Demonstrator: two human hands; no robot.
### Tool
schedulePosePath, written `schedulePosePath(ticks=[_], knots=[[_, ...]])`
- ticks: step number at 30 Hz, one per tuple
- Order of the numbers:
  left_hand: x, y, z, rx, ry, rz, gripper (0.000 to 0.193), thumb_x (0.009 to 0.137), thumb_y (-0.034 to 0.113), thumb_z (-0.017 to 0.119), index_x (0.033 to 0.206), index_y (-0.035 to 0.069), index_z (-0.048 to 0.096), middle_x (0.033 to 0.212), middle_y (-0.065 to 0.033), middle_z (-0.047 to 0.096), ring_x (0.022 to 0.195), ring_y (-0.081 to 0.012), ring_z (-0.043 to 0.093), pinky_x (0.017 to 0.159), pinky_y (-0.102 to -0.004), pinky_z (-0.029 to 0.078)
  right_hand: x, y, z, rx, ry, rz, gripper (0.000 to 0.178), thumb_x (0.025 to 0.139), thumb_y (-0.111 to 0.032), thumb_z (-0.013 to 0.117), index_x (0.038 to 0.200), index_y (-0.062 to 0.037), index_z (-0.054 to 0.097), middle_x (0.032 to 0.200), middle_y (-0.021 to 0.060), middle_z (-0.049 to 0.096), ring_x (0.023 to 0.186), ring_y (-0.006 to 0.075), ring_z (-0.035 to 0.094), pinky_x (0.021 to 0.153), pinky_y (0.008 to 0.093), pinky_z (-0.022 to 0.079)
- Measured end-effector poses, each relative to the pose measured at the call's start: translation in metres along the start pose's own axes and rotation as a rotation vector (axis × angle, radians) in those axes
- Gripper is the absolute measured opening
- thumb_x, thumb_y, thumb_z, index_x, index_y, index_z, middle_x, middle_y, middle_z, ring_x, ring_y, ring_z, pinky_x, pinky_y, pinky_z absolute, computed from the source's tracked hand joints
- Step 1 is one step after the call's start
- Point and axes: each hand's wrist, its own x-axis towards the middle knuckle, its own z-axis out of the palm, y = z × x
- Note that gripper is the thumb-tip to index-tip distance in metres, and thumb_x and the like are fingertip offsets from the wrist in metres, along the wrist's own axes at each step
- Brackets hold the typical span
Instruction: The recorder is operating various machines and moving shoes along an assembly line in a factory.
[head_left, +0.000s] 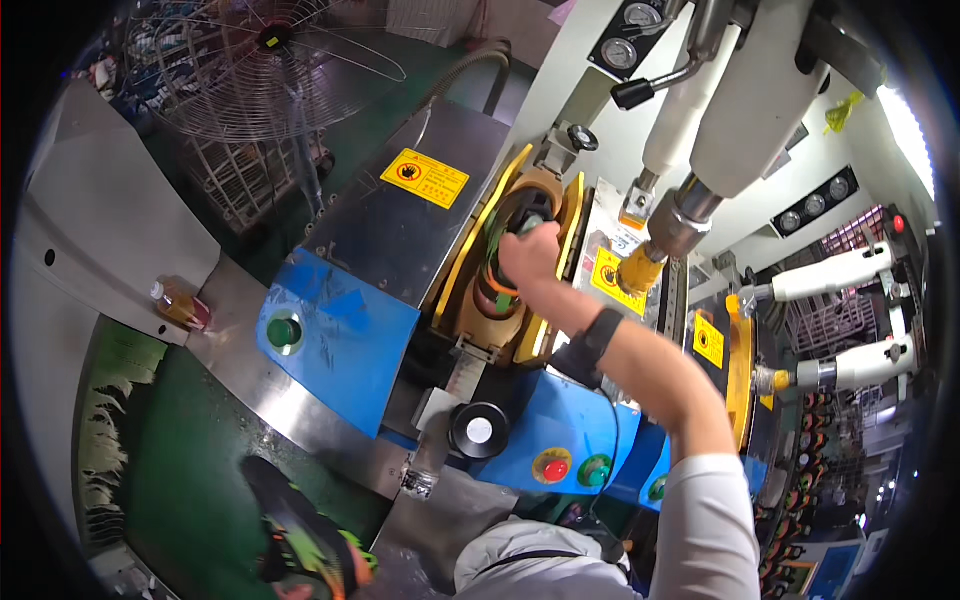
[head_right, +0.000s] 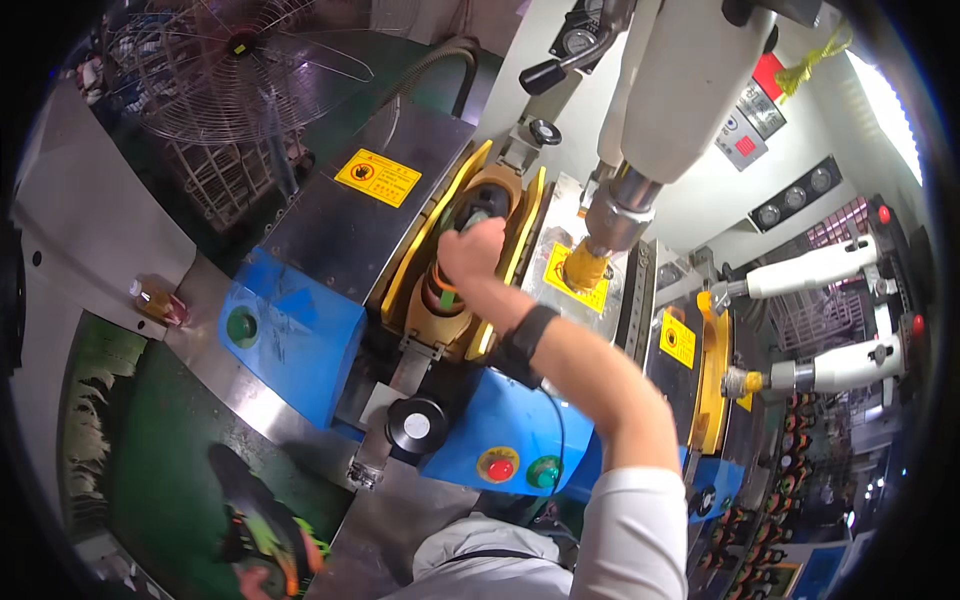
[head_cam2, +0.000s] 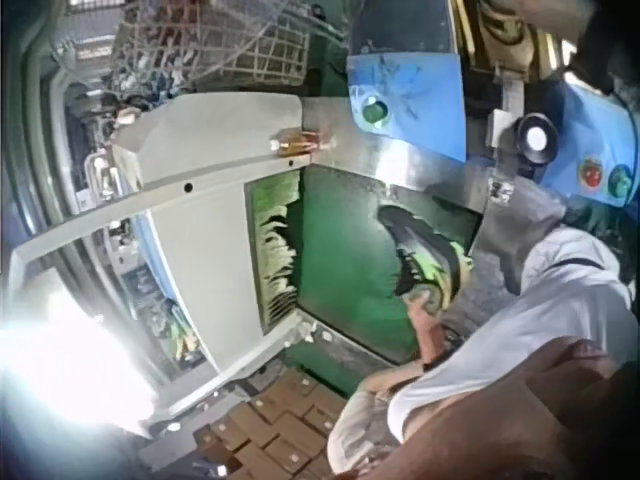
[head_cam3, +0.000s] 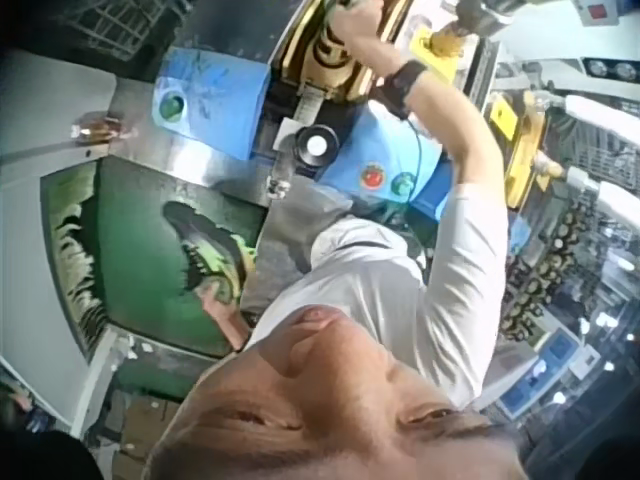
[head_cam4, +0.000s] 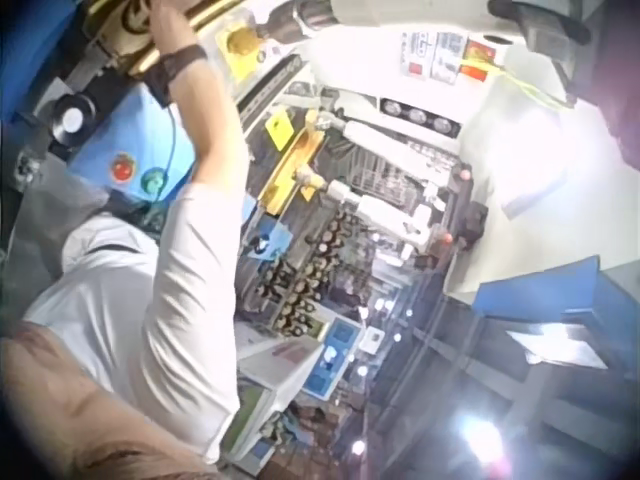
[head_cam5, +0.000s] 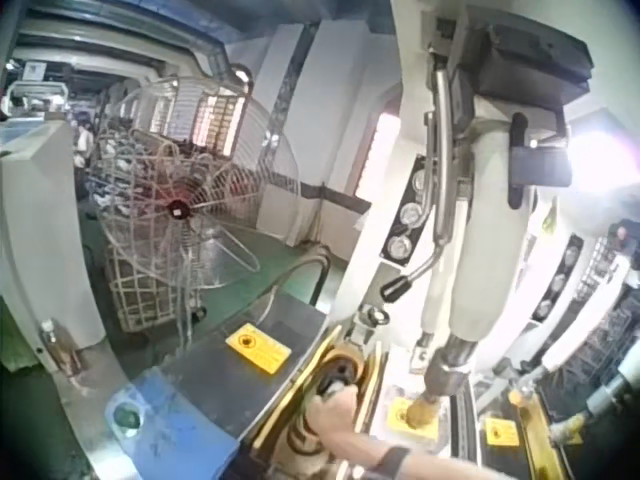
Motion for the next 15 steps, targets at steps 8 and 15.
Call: schedulePosePath(ticks=[8, 15], knots=[[-0.074, 0.033, 0.101, -0.423, -0.224, -0.554, 0.069, 0.067, 0.009, 0.065, 0.131, 0.0, 0.04, 0.131, -0.0162, 0.047, 0.121, -0.0277, 0.048, 0.103, -0.0416, 0.038, 0.028, 0.03, 0.02, 0.259, -0.011, -0.046, 0.029, 0.071, -0.014, 0.065, 0.092, 0.0068, 0.061, 0.088, 0.0177, 0.065, 0.084, 0.0265, 0.066, 0.069, 0.041, 0.052], [-0.034, 0.061, 0.107, -0.281, -0.516, -0.21, 0.073, 0.074, 0.01, 0.064, 0.138, -0.005, 0.032, 0.138, -0.0228, 0.041, 0.129, -0.0334, 0.041, 0.108, -0.0408, 0.031, 0.004, 0.007, -0.012, 0.184, -0.127, 0.102, 0.056, 0.076, -0.034, 0.07, 0.111, 0.008, 0.057, 0.104, 0.0171, 0.062, 0.086, 0.0291, 0.064, 0.075, 0.0362, 0.05]])
